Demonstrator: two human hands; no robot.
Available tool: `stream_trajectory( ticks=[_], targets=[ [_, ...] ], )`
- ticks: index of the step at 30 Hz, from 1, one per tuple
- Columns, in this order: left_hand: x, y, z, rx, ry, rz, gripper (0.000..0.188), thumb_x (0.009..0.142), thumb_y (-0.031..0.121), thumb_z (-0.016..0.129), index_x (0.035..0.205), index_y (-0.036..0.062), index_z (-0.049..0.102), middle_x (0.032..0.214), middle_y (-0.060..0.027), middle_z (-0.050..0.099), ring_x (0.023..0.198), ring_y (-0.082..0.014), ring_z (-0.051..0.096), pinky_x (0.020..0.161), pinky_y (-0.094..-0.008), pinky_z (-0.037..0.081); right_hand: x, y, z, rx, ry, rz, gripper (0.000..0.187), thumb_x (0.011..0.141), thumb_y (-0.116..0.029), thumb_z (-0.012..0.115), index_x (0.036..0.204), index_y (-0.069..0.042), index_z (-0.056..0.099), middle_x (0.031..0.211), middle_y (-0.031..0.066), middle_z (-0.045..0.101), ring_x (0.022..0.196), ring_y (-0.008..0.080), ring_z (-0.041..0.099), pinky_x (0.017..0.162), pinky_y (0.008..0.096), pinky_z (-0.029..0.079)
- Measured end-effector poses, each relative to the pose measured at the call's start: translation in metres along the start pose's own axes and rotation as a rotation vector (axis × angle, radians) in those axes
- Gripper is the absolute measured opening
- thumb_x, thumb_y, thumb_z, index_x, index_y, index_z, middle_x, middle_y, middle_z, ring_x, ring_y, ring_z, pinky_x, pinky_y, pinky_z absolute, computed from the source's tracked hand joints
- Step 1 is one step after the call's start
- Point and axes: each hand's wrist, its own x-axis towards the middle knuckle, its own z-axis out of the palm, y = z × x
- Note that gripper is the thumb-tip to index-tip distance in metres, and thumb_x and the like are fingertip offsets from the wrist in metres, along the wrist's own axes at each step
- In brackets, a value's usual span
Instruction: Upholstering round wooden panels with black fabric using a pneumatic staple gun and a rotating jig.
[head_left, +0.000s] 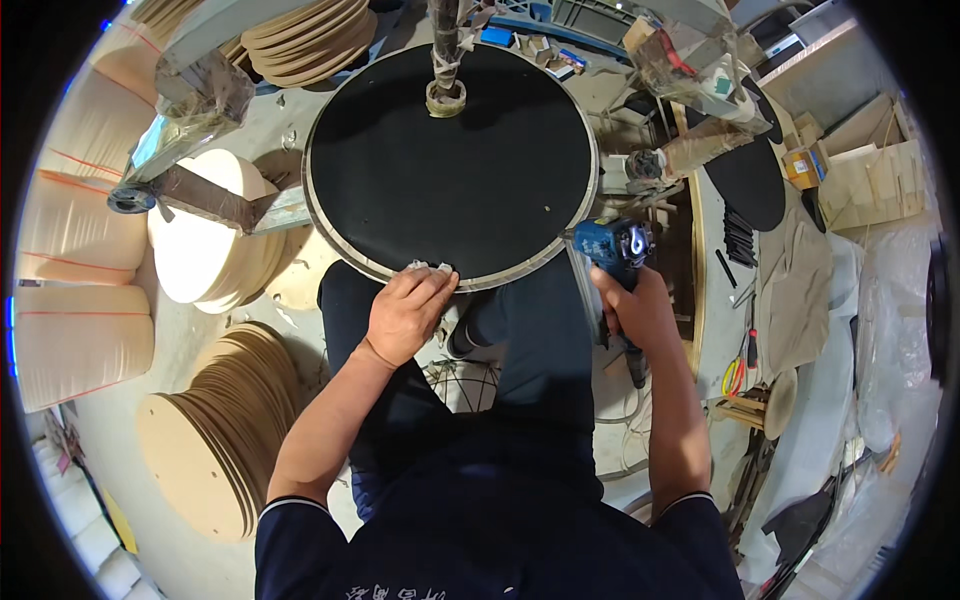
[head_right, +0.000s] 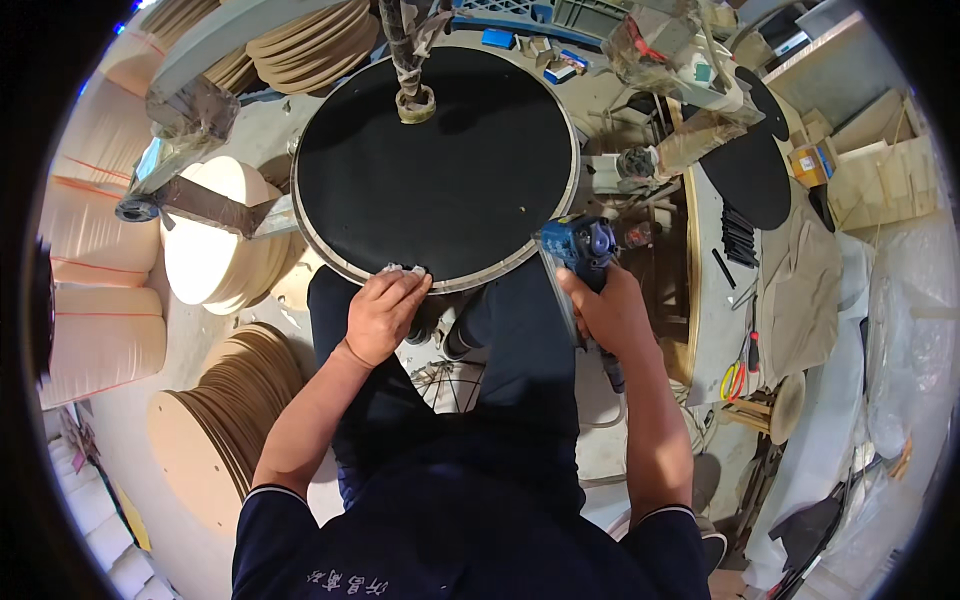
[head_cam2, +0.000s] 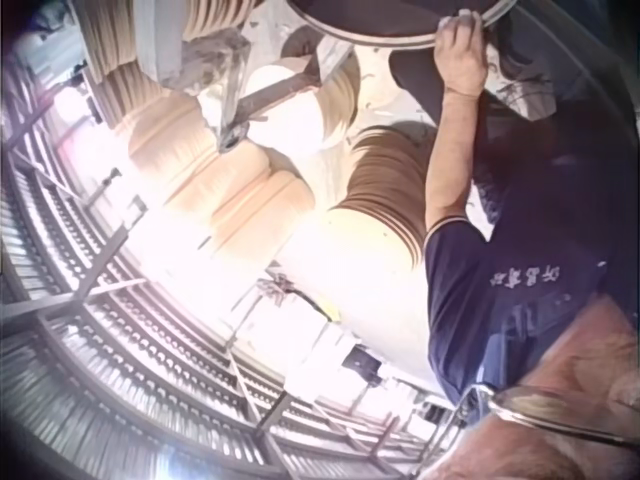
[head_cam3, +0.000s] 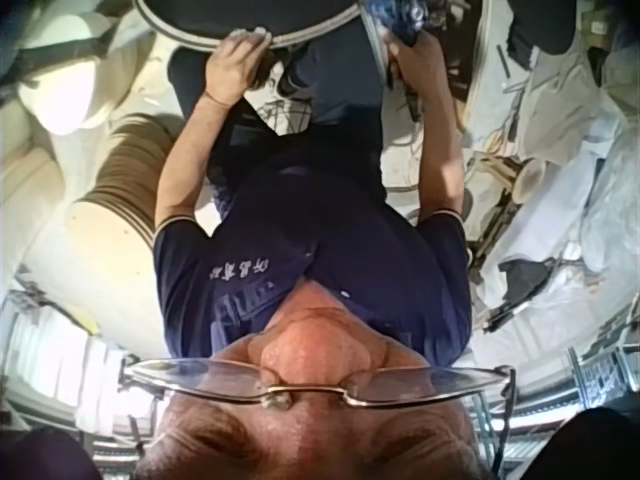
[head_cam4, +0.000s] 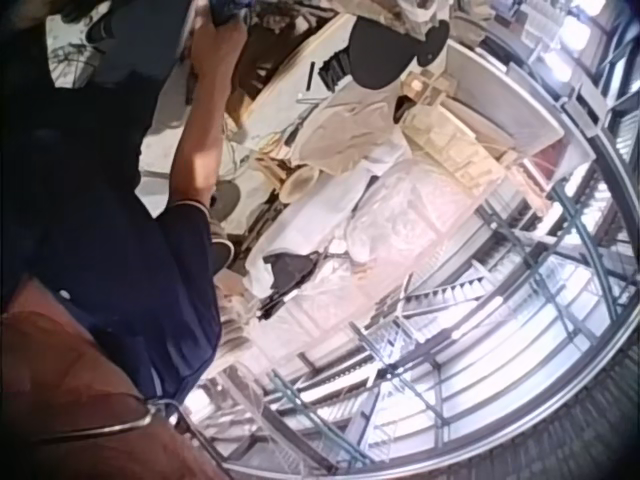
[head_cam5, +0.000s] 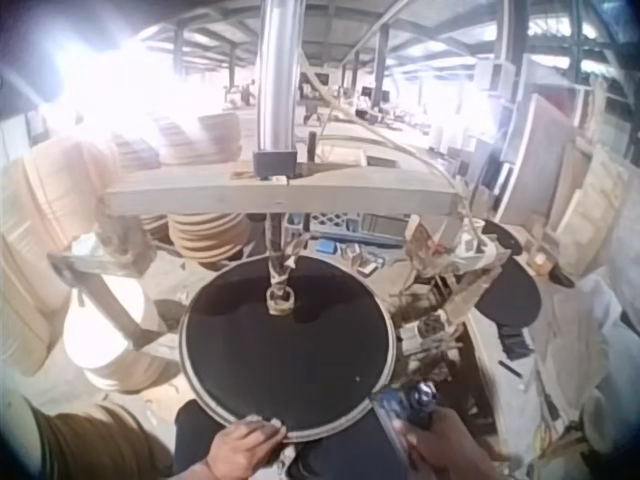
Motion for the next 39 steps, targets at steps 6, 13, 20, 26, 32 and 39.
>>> stream_trajectory(
  ticks=[6, 13, 20, 26, 32, 39],
  targets=[
    [-0.002, 0.002, 0.002, -0.007, 0.018, -0.02, 0.041, 0.079, 0.007, 0.074, 0.121, 0.0052, 0.077, 0.118, -0.0035, 0.071, 0.11, -0.0222, 0.067, 0.099, -0.0402, 0.058, 0.013, 0.006, 0.005, -0.113, -0.048, -0.015, 0.043, 0.099, -0.038, 0.076, 0.079, -0.003, 0.06, 0.062, 0.0008, 0.058, 0.049, 0.0113, 0.055, 0.048, 0.0311, 0.043],
    [0.001, 0.004, -0.001, -0.013, 0.009, -0.026, 0.041, 0.079, 0.006, 0.073, 0.12, 0.0052, 0.077, 0.116, -0.0027, 0.07, 0.109, -0.0213, 0.067, 0.097, -0.0385, 0.058, 0.017, 0.017, 0.008, -0.209, -0.016, -0.201, 0.043, 0.1, -0.036, 0.075, 0.078, -0.003, 0.06, 0.061, 0.0009, 0.057, 0.048, 0.0115, 0.054, 0.049, 0.0313, 0.043],
    [0.006, 0.008, 0.002, -0.004, 0.039, -0.021, 0.04, 0.079, 0.005, 0.072, 0.118, 0.0051, 0.077, 0.113, -0.0014, 0.07, 0.105, -0.0201, 0.067, 0.091, -0.0354, 0.059, 0.001, 0.003, 0.026, -0.154, -0.066, -0.097, 0.044, 0.099, -0.036, 0.074, 0.076, -0.002, 0.06, 0.057, 0.002, 0.056, 0.048, 0.0124, 0.055, 0.049, 0.0319, 0.044],
    [0.009, 0.013, 0.006, -0.006, 0.08, -0.021, 0.037, 0.08, 0.007, 0.073, 0.117, 0.0052, 0.077, 0.109, 0.0003, 0.07, 0.102, -0.0181, 0.067, 0.089, -0.0331, 0.059, 0.002, 0.011, 0.032, -0.224, 0.002, -0.246, 0.043, 0.099, -0.035, 0.074, 0.076, -0.001, 0.059, 0.057, 0.0029, 0.056, 0.049, 0.0126, 0.057, 0.05, 0.0325, 0.045],
    [0.012, 0.019, 0.013, 0.026, 0.068, -0.023, 0.042, 0.08, 0.01, 0.07, 0.121, 0.0048, 0.076, 0.112, 0.0014, 0.068, 0.106, -0.0165, 0.066, 0.092, -0.031, 0.058, -0.015, -0.005, 0.046, -0.126, -0.084, -0.026, 0.039, 0.099, -0.034, 0.074, 0.082, -0.002, 0.061, 0.06, 0.0019, 0.057, 0.05, 0.0112, 0.056, 0.05, 0.0313, 0.045],
    [0.018, 0.027, 0.021, 0.006, 0.072, -0.043, 0.041, 0.082, 0.009, 0.069, 0.121, 0.0043, 0.076, 0.111, 0.0008, 0.068, 0.105, -0.0171, 0.066, 0.092, -0.0303, 0.058, -0.011, 0.008, 0.051, -0.176, -0.047, -0.157, 0.034, 0.1, -0.033, 0.073, 0.09, -0.002, 0.062, 0.064, 0.0009, 0.058, 0.052, 0.0101, 0.056, 0.051, 0.0291, 0.045]
  ],
)
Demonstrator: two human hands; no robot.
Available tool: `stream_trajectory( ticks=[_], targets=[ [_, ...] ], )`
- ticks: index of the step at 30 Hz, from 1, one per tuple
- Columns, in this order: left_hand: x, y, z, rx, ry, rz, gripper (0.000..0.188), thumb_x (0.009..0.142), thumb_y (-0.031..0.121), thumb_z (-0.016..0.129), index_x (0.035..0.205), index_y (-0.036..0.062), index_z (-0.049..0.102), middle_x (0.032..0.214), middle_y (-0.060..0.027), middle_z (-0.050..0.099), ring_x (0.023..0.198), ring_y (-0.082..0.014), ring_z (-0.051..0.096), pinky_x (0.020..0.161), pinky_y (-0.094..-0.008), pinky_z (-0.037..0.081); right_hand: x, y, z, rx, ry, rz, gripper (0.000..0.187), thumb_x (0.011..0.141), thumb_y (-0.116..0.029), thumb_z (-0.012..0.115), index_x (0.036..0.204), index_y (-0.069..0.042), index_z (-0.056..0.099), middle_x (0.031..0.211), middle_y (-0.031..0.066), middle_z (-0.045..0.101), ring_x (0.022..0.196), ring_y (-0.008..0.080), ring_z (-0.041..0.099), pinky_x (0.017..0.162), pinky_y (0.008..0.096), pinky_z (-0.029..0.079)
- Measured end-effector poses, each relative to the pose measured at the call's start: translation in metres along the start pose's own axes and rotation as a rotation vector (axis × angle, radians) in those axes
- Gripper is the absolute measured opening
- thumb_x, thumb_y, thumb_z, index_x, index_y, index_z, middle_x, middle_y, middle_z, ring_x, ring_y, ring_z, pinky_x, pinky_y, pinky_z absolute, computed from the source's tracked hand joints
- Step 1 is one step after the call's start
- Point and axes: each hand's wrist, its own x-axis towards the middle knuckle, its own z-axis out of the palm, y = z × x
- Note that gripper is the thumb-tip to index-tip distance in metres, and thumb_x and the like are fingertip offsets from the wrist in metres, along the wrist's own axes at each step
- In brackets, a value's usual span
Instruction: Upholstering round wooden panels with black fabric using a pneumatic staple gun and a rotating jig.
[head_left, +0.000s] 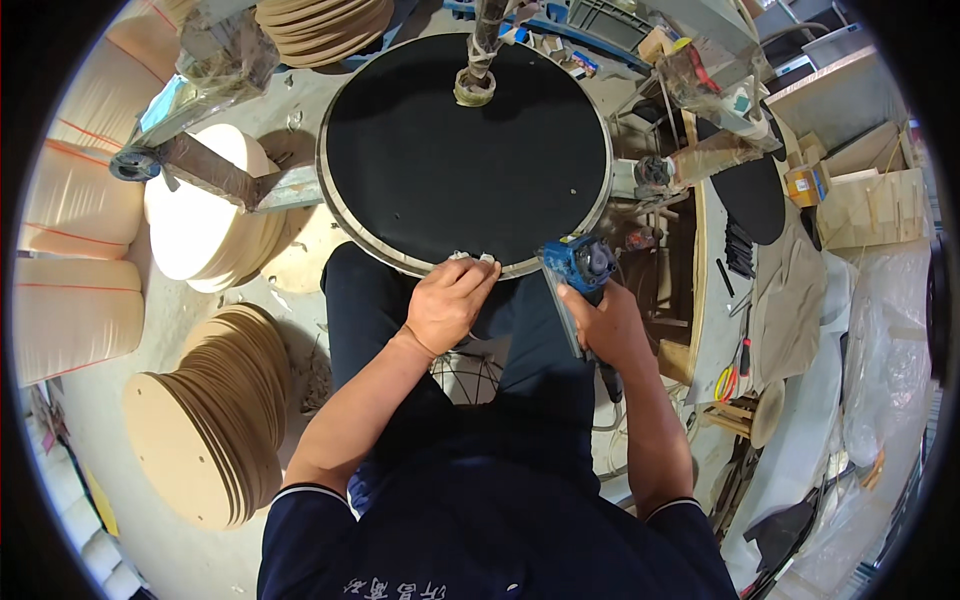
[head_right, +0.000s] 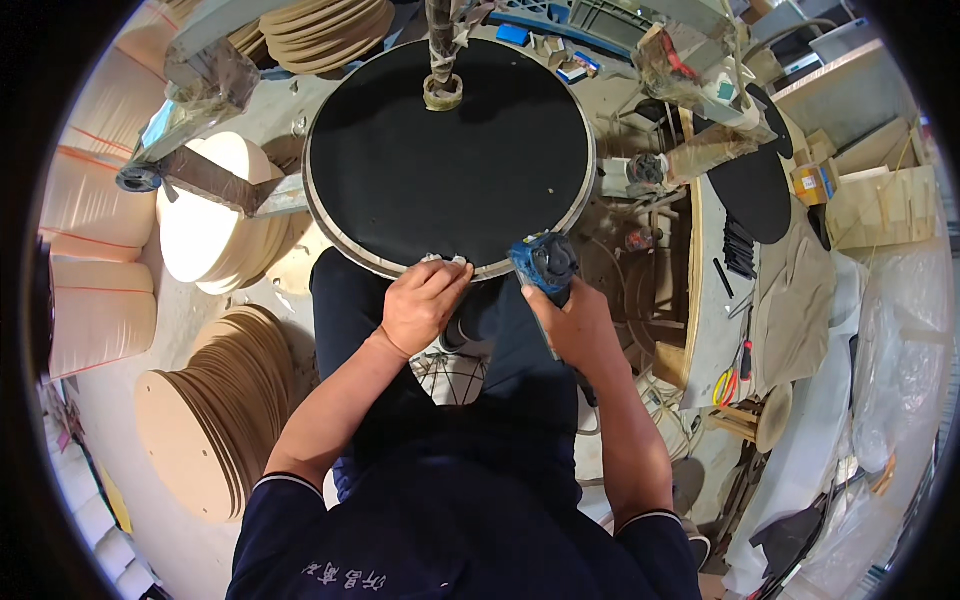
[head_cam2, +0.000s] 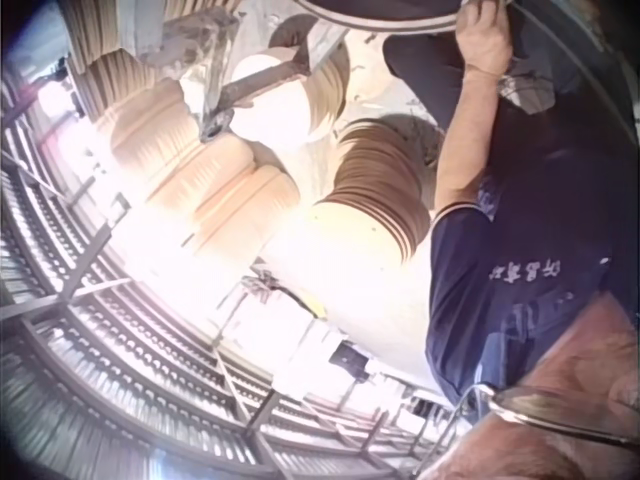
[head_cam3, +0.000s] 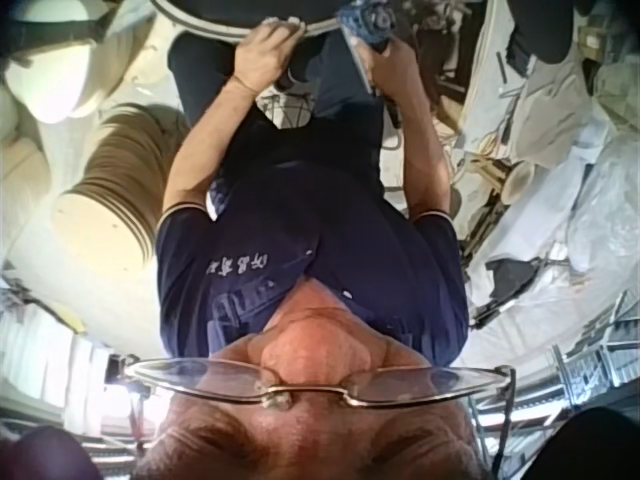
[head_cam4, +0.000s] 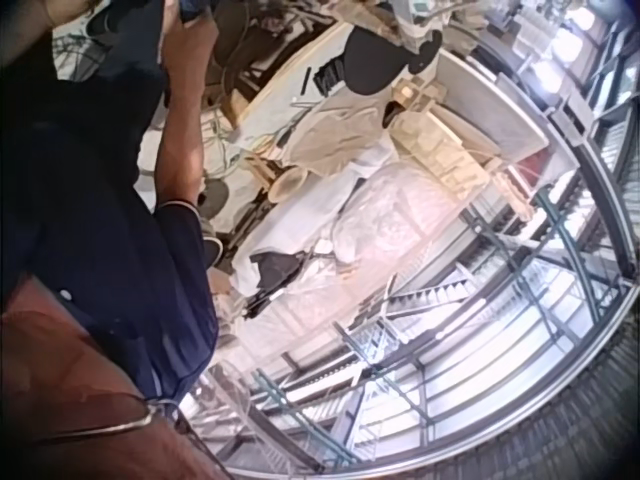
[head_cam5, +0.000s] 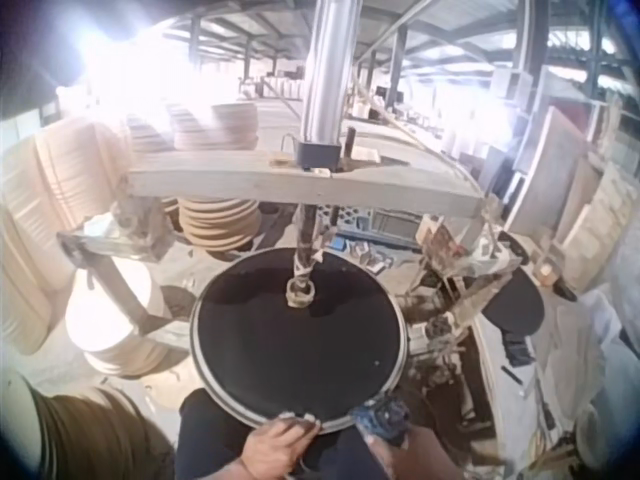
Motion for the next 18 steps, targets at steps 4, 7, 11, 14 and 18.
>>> stream_trajectory(
  ticks=[4, 7, 11, 14, 18],
  targets=[
    [0.003, 0.007, 0.004, 0.014, 0.003, -0.004, 0.041, 0.084, 0.011, 0.067, 0.123, 0.003, 0.075, 0.113, -0.0002, 0.068, 0.106, -0.0176, 0.066, 0.093, -0.03, 0.058, -0.007, -0.012, 0.005, 0.19, -0.082, 0.149, 0.035, 0.099, -0.033, 0.076, 0.093, -0.001, 0.063, 0.065, 0.0011, 0.059, 0.052, 0.0102, 0.055, 0.05, 0.0281, 0.044],
    [0.004, 0.013, 0.007, 0.013, -0.01, -0.015, 0.042, 0.085, 0.012, 0.066, 0.125, 0.003, 0.074, 0.116, -0.0008, 0.067, 0.108, -0.018, 0.066, 0.093, -0.0302, 0.058, -0.01, -0.023, 0.011, 0.161, -0.099, 0.155, 0.036, 0.099, -0.033, 0.077, 0.094, 0.0, 0.064, 0.065, 0.0017, 0.059, 0.052, 0.0101, 0.055, 0.049, 0.0283, 0.044],
    [0.006, 0.015, 0.015, 0.007, -0.009, -0.01, 0.041, 0.086, 0.012, 0.064, 0.125, 0.0026, 0.073, 0.119, -0.0023, 0.068, 0.11, -0.0188, 0.066, 0.093, -0.0304, 0.058, -0.008, -0.012, 0.012, 0.046, -0.02, 0.037, 0.037, 0.097, -0.036, 0.077, 0.101, 0.001, 0.07, 0.065, 0.0069, 0.065, 0.055, 0.0146, 0.061, 0.055, 0.0341, 0.048],
    [0.007, 0.018, 0.015, -0.008, -0.053, -0.022, 0.041, 0.086, 0.012, 0.064, 0.125, 0.0021, 0.073, 0.122, -0.0032, 0.068, 0.11, -0.0194, 0.066, 0.093, -0.0303, 0.058, -0.006, -0.005, 0.007, 0.115, -0.003, -0.032, 0.039, 0.099, -0.036, 0.076, 0.087, -0.001, 0.064, 0.063, 0.0027, 0.059, 0.049, 0.0114, 0.054, 0.049, 0.0293, 0.044],
    [0.011, 0.019, 0.019, -0.011, -0.019, -0.009, 0.041, 0.086, 0.011, 0.065, 0.124, 0.0015, 0.073, 0.122, -0.0037, 0.069, 0.11, -0.0201, 0.067, 0.093, -0.031, 0.058, -0.019, 0.004, -0.03, 0.307, 0.059, 0.246, 0.043, 0.099, -0.037, 0.074, 0.072, -0.006, 0.063, 0.058, 0.0033, 0.058, 0.048, 0.0148, 0.057, 0.048, 0.0314, 0.044]
  ],
)
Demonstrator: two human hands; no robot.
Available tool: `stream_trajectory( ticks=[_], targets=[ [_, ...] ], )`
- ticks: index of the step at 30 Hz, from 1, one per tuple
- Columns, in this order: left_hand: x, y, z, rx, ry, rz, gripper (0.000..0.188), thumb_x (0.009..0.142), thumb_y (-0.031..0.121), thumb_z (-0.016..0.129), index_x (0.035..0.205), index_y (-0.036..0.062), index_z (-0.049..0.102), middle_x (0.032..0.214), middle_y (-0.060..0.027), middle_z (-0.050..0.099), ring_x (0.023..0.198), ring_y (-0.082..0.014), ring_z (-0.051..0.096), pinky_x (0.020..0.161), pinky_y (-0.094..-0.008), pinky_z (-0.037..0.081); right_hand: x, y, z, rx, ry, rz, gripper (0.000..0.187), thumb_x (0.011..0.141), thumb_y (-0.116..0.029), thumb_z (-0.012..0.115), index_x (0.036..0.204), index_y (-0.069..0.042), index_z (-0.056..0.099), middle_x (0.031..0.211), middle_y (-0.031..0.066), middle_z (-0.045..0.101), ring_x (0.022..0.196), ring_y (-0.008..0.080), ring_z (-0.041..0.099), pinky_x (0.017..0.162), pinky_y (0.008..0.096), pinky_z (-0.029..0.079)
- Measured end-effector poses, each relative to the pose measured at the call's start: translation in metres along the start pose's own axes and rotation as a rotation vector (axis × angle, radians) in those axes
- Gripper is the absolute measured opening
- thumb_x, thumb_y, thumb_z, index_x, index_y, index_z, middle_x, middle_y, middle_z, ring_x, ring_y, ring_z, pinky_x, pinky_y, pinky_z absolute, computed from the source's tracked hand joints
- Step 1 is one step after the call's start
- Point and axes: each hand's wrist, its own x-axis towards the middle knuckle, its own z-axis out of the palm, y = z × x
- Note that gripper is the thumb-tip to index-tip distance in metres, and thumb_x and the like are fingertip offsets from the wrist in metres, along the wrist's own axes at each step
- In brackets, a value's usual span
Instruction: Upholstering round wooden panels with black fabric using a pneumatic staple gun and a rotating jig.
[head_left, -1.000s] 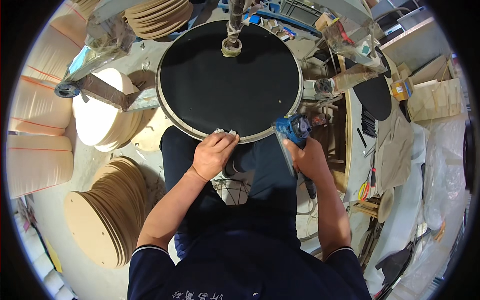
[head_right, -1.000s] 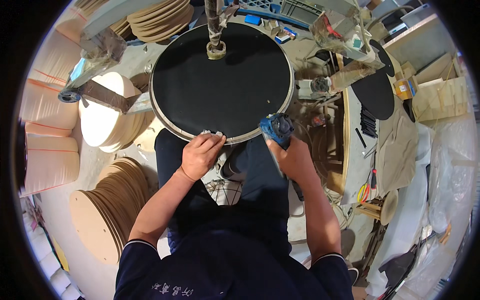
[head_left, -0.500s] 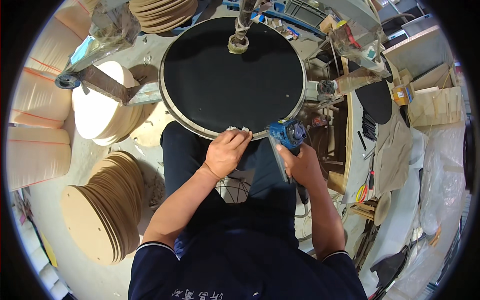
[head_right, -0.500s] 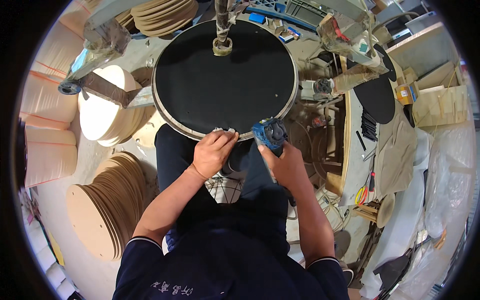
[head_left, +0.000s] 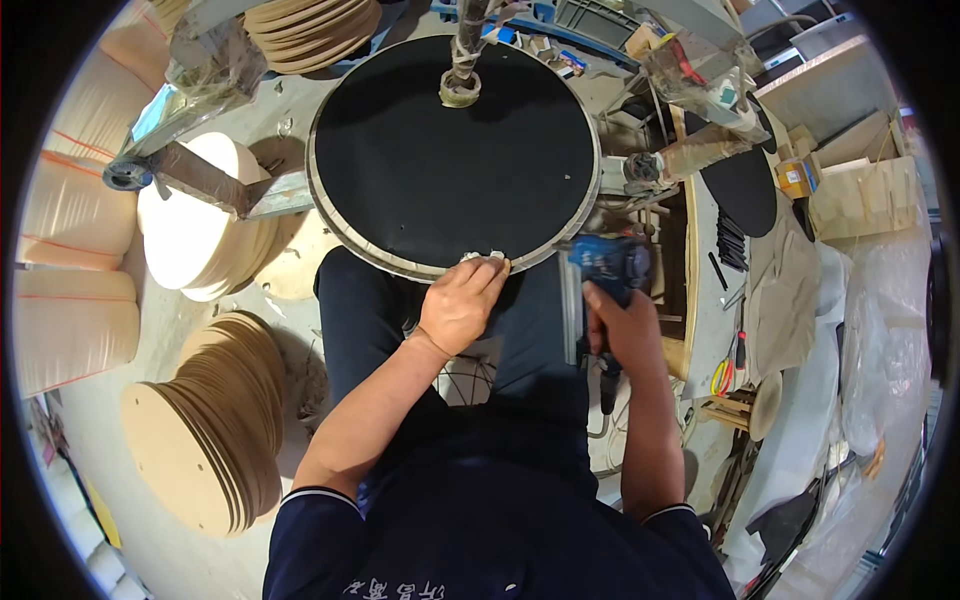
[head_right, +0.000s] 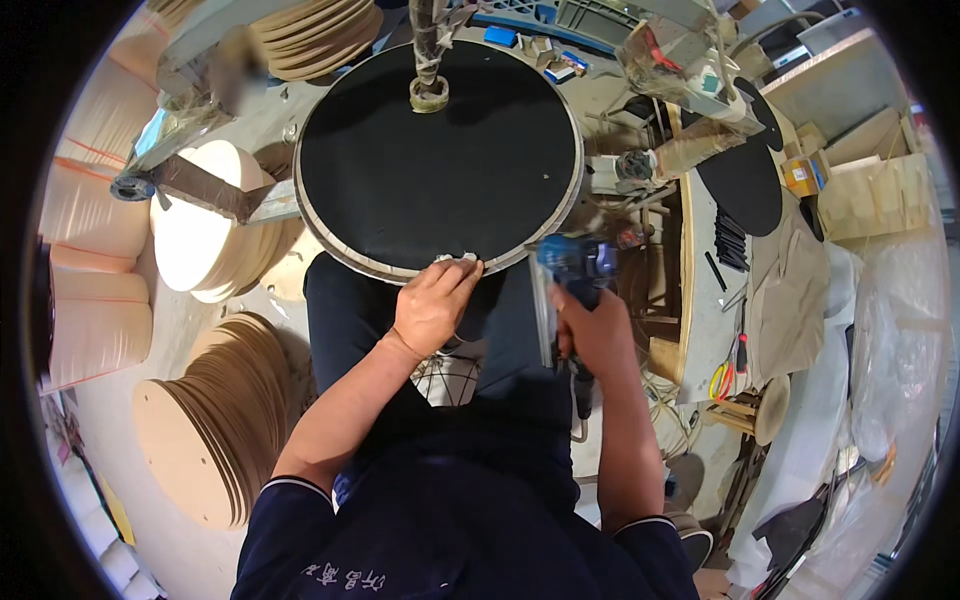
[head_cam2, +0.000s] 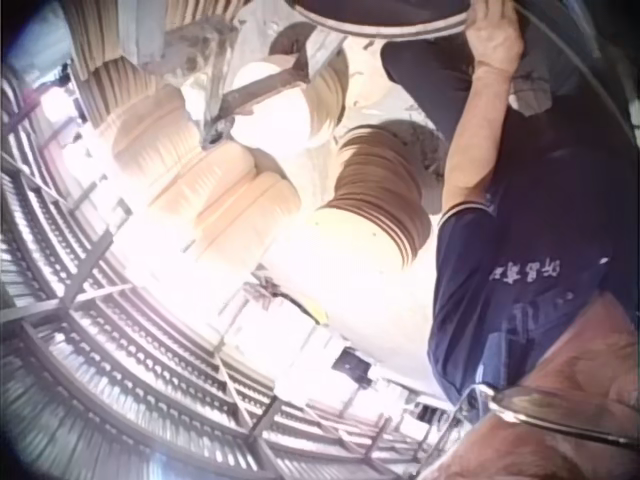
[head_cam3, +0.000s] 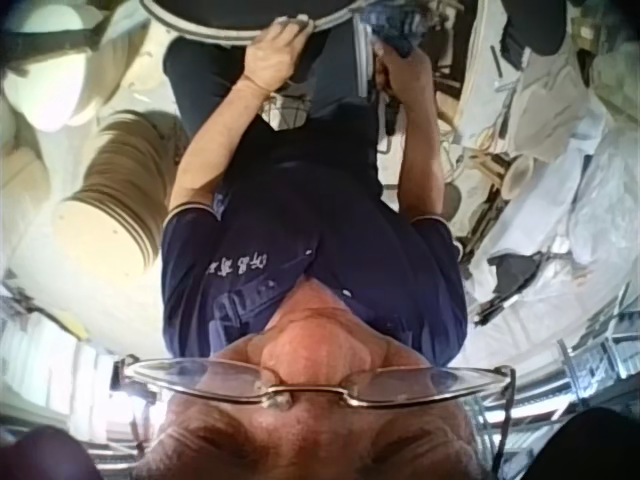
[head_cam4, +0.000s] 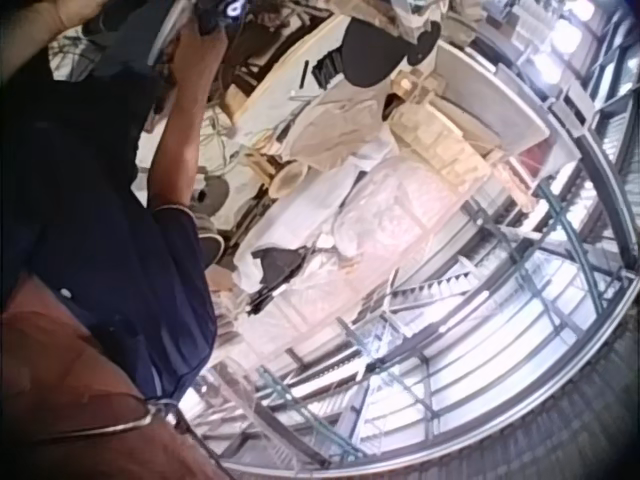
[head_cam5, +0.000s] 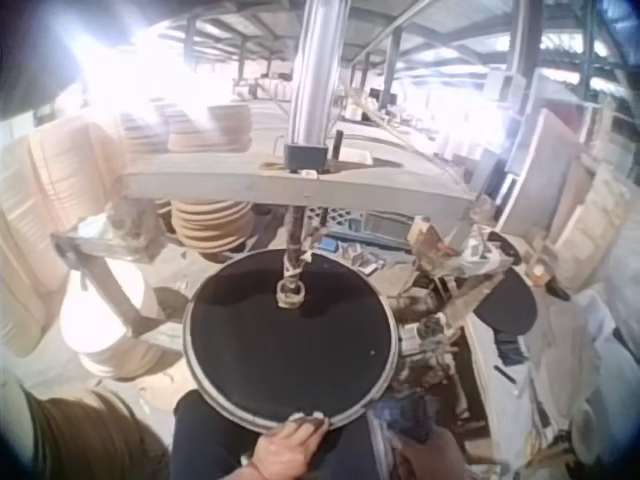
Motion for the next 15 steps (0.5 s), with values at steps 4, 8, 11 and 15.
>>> stream_trajectory(
  ticks=[4, 8, 11, 15],
  targets=[
    [0.002, 0.002, -0.005, -0.058, 0.009, -0.046, 0.039, 0.085, 0.007, 0.068, 0.123, 0.0017, 0.074, 0.118, -0.0045, 0.071, 0.107, -0.0224, 0.068, 0.093, -0.0337, 0.059, -0.013, -0.008, -0.034, 0.379, 0.033, 0.004, 0.036, 0.103, -0.034, 0.069, 0.115, 0.001, 0.069, 0.066, 0.002, 0.056, 0.046, 0.0148, 0.053, 0.045, 0.032, 0.043],
    [0.004, 0.008, -0.017, -0.199, -0.003, -0.095, 0.031, 0.084, 0.002, 0.075, 0.116, 0.0046, 0.076, 0.113, -0.0066, 0.073, 0.103, -0.0262, 0.07, 0.09, -0.0368, 0.059, -0.024, -0.014, -0.061, 0.753, -0.038, -0.074, 0.044, 0.107, -0.04, 0.06, 0.122, 0.002, 0.065, 0.063, 0.001, 0.05, 0.045, 0.0149, 0.047, 0.044, 0.0331, 0.041],
    [0.012, 0.028, -0.027, -0.368, 0.033, -0.162, 0.024, 0.088, 0.006, 0.077, 0.112, 0.0045, 0.078, 0.109, -0.0084, 0.075, 0.097, -0.0293, 0.071, 0.087, -0.0394, 0.058, -0.022, -0.004, -0.059, 0.928, -0.171, -0.195, 0.047, 0.108, -0.042, 0.058, 0.123, 0.002, 0.064, 0.063, 0.0015, 0.05, 0.045, 0.0152, 0.047, 0.045, 0.034, 0.041],
    [0.028, 0.081, -0.021, -1.468, -0.205, -0.81, 0.04, 0.111, 0.028, 0.06, 0.141, 0.0021, 0.065, 0.116, -0.0042, 0.072, 0.106, -0.0144, 0.065, 0.096, -0.0307, 0.052, -0.028, 0.011, -0.027, 1.005, -0.179, -0.193, 0.045, 0.11, -0.037, 0.055, 0.127, 0.004, 0.065, 0.074, 0.0055, 0.063, 0.058, 0.0162, 0.057, 0.059, 0.0322, 0.049]
  ],
)
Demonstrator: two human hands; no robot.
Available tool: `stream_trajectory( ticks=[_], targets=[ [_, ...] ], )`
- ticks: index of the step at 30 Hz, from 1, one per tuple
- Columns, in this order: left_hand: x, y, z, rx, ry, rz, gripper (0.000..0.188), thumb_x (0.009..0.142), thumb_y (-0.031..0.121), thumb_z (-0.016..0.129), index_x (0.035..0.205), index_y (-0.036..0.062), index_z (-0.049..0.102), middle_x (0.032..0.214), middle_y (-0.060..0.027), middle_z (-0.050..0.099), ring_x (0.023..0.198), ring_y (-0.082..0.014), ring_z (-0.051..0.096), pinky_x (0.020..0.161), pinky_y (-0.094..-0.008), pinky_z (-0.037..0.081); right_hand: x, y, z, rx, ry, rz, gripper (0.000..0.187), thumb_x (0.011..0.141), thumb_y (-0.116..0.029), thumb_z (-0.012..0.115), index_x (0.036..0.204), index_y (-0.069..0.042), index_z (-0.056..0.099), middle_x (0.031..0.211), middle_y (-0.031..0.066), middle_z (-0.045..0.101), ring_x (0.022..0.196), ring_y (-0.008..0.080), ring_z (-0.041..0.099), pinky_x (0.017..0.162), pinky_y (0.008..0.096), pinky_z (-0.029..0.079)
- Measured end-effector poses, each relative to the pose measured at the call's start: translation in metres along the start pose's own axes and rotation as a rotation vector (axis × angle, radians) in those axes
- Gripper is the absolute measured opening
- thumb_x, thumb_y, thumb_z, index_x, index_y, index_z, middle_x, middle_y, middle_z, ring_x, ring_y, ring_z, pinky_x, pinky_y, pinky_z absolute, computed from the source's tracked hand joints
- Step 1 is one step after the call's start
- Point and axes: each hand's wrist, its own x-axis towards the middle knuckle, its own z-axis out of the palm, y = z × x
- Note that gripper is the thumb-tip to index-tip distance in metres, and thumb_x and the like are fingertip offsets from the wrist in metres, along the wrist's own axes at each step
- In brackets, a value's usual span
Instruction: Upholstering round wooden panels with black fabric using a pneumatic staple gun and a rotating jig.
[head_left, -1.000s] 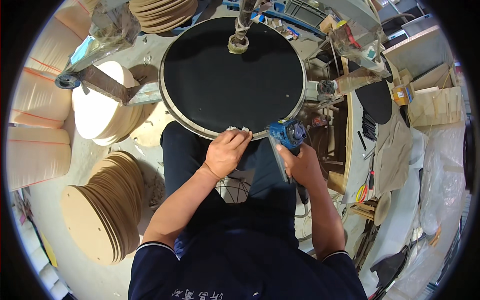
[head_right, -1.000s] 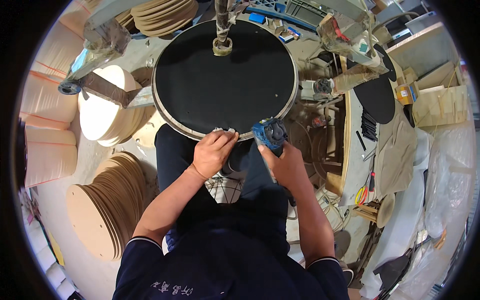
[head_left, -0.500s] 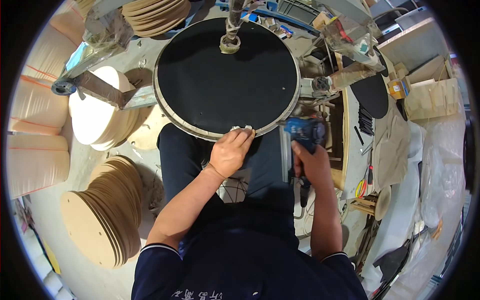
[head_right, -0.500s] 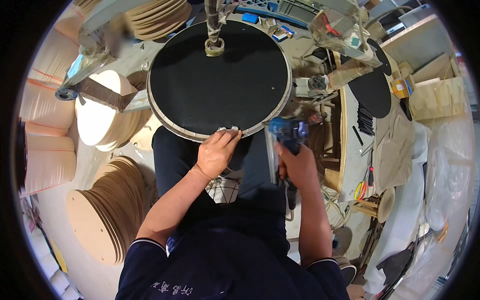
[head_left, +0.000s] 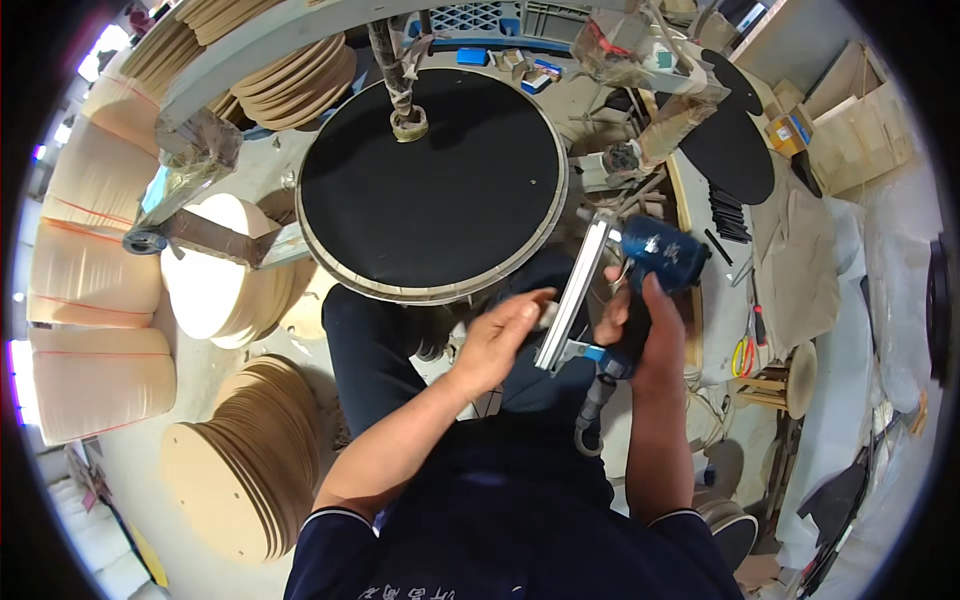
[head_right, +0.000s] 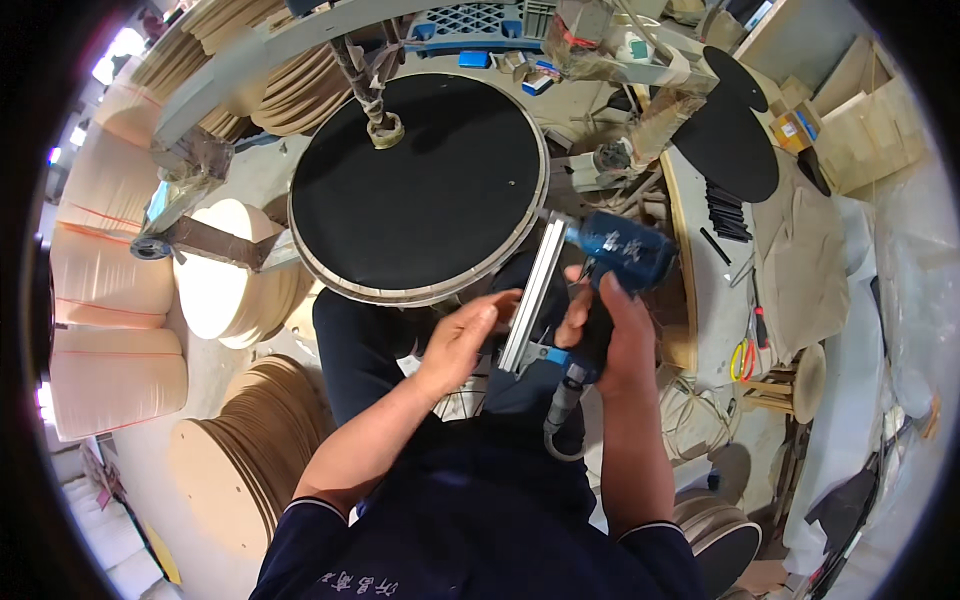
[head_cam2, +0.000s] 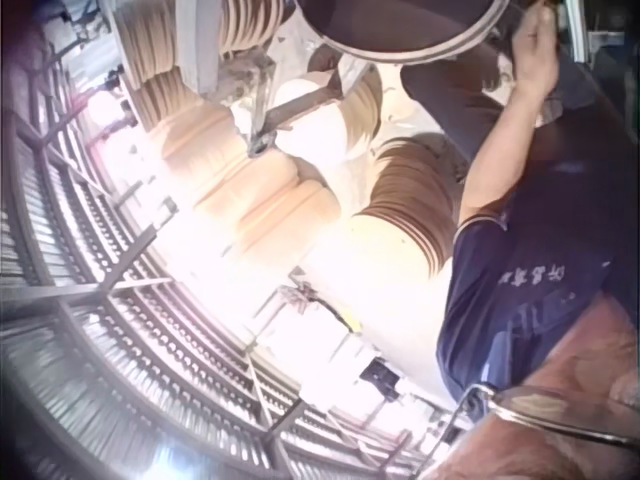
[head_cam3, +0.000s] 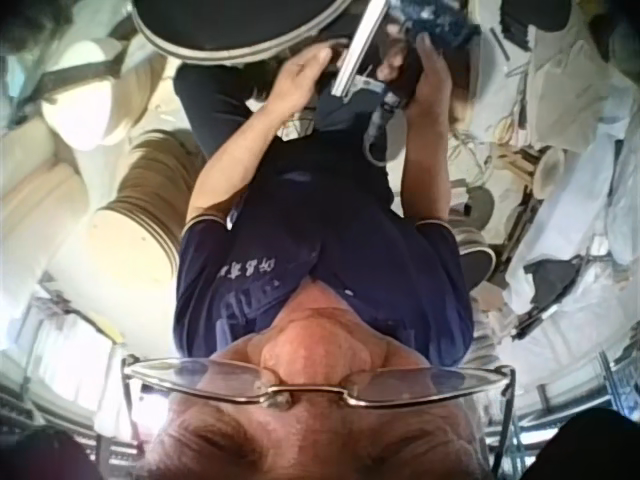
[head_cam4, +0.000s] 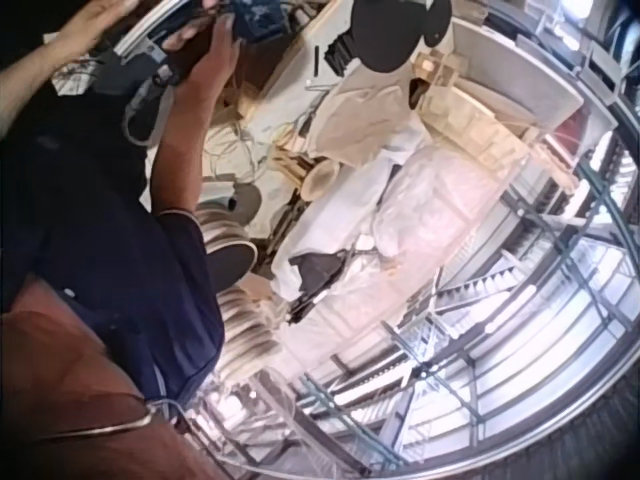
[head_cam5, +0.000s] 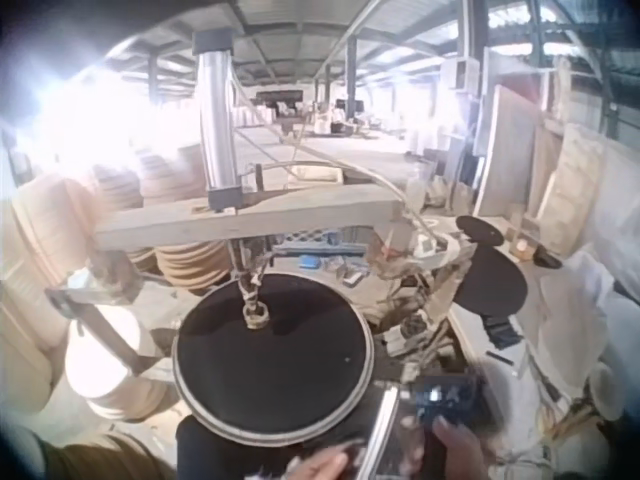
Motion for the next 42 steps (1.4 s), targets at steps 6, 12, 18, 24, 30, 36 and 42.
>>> stream_trajectory(
  ticks=[6, 12, 18, 24, 30, 36, 42],
  targets=[
    [0.004, -0.009, 0.049, 0.305, -0.159, -0.078, 0.061, 0.098, 0.015, 0.076, 0.152, 0.0044, 0.049, 0.117, -0.008, 0.07, 0.106, -0.0161, 0.065, 0.097, -0.0337, 0.053, -0.023, 0.017, -0.024, -0.196, 0.172, -0.04, 0.031, 0.104, -0.022, 0.064, 0.125, 0.0, 0.069, 0.081, 0.0045, 0.066, 0.076, 0.0136, 0.062, 0.079, 0.0308, 0.05],
    [-0.004, -0.024, 0.063, 0.333, -0.026, 0.16, 0.056, 0.102, 0.006, 0.07, 0.153, 0.0045, 0.048, 0.117, -0.0037, 0.069, 0.102, -0.0109, 0.065, 0.091, -0.0277, 0.053, -0.022, 0.03, -0.018, -0.195, 0.191, 0.03, 0.03, 0.102, -0.026, 0.069, 0.121, -0.002, 0.072, 0.086, -0.0004, 0.065, 0.088, 0.0123, 0.063, 0.087, 0.0311, 0.05],
    [0.006, -0.042, 0.075, 0.505, -0.016, 0.032, 0.027, 0.109, 0.021, 0.063, 0.127, 0.002, 0.057, 0.096, -0.0036, 0.07, 0.086, -0.011, 0.064, 0.079, -0.0282, 0.052, -0.021, 0.011, -0.049, -0.174, 0.19, 0.016, 0.036, 0.106, -0.03, 0.066, 0.125, 0.001, 0.069, 0.078, 0.0009, 0.062, 0.078, 0.0118, 0.059, 0.083, 0.03, 0.05],
    [-0.009, -0.041, 0.088, 0.082, -0.27, -0.583, 0.014, 0.11, 0.023, 0.062, 0.105, 0.011, 0.056, 0.063, -0.0007, 0.055, 0.042, -0.0123, 0.05, 0.04, -0.0301, 0.044, 0.013, -0.027, -0.127, -0.156, 0.241, 0.015, 0.06, 0.109, -0.056, 0.049, 0.12, 0.0, 0.071, 0.077, 0.0053, 0.067, 0.069, 0.0139, 0.062, 0.067, 0.0288, 0.049],
    [-0.019, -0.045, 0.076, -0.088, -0.118, -0.733, 0.013, 0.108, 0.017, 0.062, 0.1, 0.0133, 0.053, 0.061, 0.0012, 0.049, 0.042, -0.0116, 0.049, 0.039, -0.0299, 0.041, 0.049, -0.08, -0.199, -0.914, 0.517, 0.179, 0.068, 0.106, -0.063, 0.05, 0.097, -0.001, 0.076, 0.078, 0.0106, 0.074, 0.073, 0.0232, 0.074, 0.071, 0.0367, 0.057],
    [-0.022, -0.051, 0.087, -0.113, -0.106, -0.757, 0.019, 0.107, 0.022, 0.068, 0.104, 0.0155, 0.05, 0.063, 0.0041, 0.045, 0.045, -0.0075, 0.042, 0.04, -0.0283, 0.035, 0.12, -0.1, -0.28, -1.812, 0.649, -0.502, 0.045, 0.101, -0.019, 0.058, 0.143, -0.004, 0.056, 0.138, 0.0217, 0.061, 0.115, 0.0428, 0.066, 0.093, 0.0513, 0.056],
    [-0.027, -0.053, 0.086, -0.032, -0.118, -0.745, 0.023, 0.106, 0.028, 0.068, 0.106, 0.0162, 0.049, 0.063, 0.0017, 0.047, 0.043, -0.0099, 0.045, 0.038, -0.0298, 0.036, 0.162, -0.092, -0.343, -1.989, 0.57, -0.434, 0.03, 0.104, -0.014, 0.052, 0.133, -0.006, 0.057, 0.126, 0.0196, 0.06, 0.112, 0.0445, 0.064, 0.091, 0.0542, 0.056]
  ],
)
